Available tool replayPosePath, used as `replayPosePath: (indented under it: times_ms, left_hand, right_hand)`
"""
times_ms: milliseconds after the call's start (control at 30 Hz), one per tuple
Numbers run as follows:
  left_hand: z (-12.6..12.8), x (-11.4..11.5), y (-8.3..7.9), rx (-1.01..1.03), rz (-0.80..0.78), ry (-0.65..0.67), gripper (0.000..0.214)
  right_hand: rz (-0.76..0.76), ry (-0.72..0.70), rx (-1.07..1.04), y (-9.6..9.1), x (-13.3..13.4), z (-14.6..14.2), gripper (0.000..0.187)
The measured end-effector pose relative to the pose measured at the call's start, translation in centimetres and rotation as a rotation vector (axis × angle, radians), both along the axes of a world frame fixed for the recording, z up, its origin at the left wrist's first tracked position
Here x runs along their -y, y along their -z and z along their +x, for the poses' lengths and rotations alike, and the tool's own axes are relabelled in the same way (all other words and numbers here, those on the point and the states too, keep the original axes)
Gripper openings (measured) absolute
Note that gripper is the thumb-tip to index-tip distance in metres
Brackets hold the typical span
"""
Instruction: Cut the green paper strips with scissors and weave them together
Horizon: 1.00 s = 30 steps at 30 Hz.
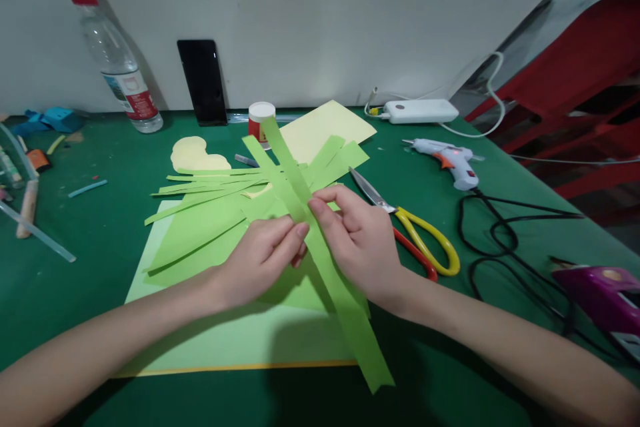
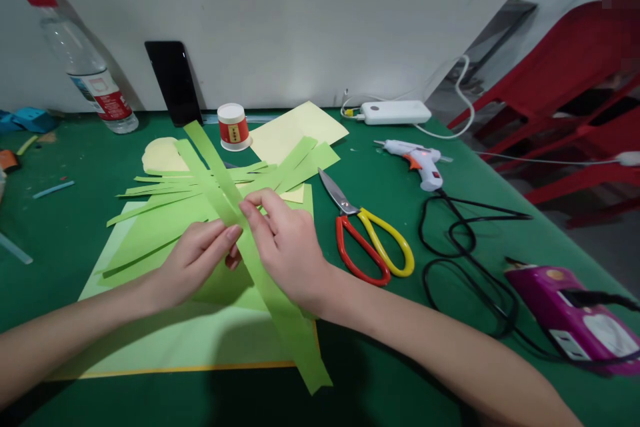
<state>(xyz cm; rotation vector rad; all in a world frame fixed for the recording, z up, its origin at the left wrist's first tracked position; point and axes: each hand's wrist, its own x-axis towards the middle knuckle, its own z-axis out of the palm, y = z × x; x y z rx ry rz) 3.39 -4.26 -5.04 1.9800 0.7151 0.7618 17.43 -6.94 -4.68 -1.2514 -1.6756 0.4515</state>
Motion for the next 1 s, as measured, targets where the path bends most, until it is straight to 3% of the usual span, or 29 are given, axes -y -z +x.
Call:
replayPosePath:
  times_ms: [567,733,867,1000]
  left_hand:
    - [0.4,0.8,0.8,0.103,-0.011,-0.094,0.032]
    - [0.4,0.6,0.9,0.139,-0.080,-0.118,0.033]
    - [0.3,0.2,1.0,0.199,-0.153,-0.070,0.036]
    - [0.2,0.1,1.0,0.131,-0.077,-0.014,0.037]
  right_hand:
    - [-0.079,0.024,-0.115,0.6,0.2,-0.6,0.016]
    - [-0.227,-0.061,-0.256,0.4,0.2,-0.4,0.020]
    - [-0.259,-0.107,-0.243,-0.1,0.2,-0.3,0.019]
    - [-0.188,-0.087,-0.173,-0.3,0.1,-0.3,0.013]
